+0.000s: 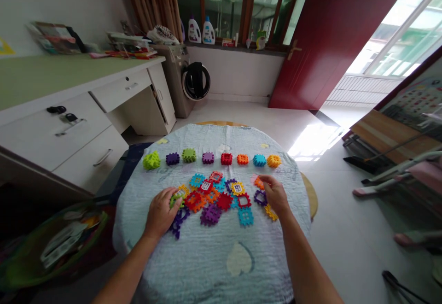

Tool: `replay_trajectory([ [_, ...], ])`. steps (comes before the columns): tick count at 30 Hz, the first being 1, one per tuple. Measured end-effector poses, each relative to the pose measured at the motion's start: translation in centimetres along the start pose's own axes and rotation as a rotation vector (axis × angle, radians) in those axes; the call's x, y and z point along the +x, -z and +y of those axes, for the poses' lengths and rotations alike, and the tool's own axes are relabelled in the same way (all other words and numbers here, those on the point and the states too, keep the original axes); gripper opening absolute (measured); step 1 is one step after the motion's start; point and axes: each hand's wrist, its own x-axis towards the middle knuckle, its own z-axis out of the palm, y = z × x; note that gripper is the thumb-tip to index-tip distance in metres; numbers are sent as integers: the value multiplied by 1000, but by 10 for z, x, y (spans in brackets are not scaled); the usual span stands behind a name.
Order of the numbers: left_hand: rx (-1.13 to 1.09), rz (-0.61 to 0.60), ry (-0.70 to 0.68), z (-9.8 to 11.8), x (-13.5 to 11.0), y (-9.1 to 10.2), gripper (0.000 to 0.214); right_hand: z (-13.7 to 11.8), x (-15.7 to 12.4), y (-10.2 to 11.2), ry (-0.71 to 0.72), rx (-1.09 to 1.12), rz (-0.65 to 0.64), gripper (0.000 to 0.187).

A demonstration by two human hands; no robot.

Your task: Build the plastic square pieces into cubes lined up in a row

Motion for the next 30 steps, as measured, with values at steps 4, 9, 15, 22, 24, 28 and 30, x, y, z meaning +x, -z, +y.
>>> replay_trajectory([
  [4, 29, 21, -10, 0, -3, 0, 39, 8, -16, 35, -120, -75, 79, 26],
  [9, 47, 50, -54, -1, -2, -1, 39, 25, -48, 44, 7, -344, -1, 25],
  [15, 63, 89, -111, -7, -1, -7, 37, 33, -67, 36, -72, -508, -19, 25],
  [22, 69, 134, -151, -13, -2, -11, 35, -1, -45, 19, 40, -434, -47, 7],
  [24, 67, 136, -153, -14, -2, -11, 34, -13, -39, 6, 91, -430, -16, 5],
  [28, 60, 140, -147, -14, -2, -11, 35, -28, -36, -12, 145, -530, -133, 22],
  [30, 57, 142, -147, -14, -3, -11, 35, -33, -37, -12, 157, -597, -295, 28],
])
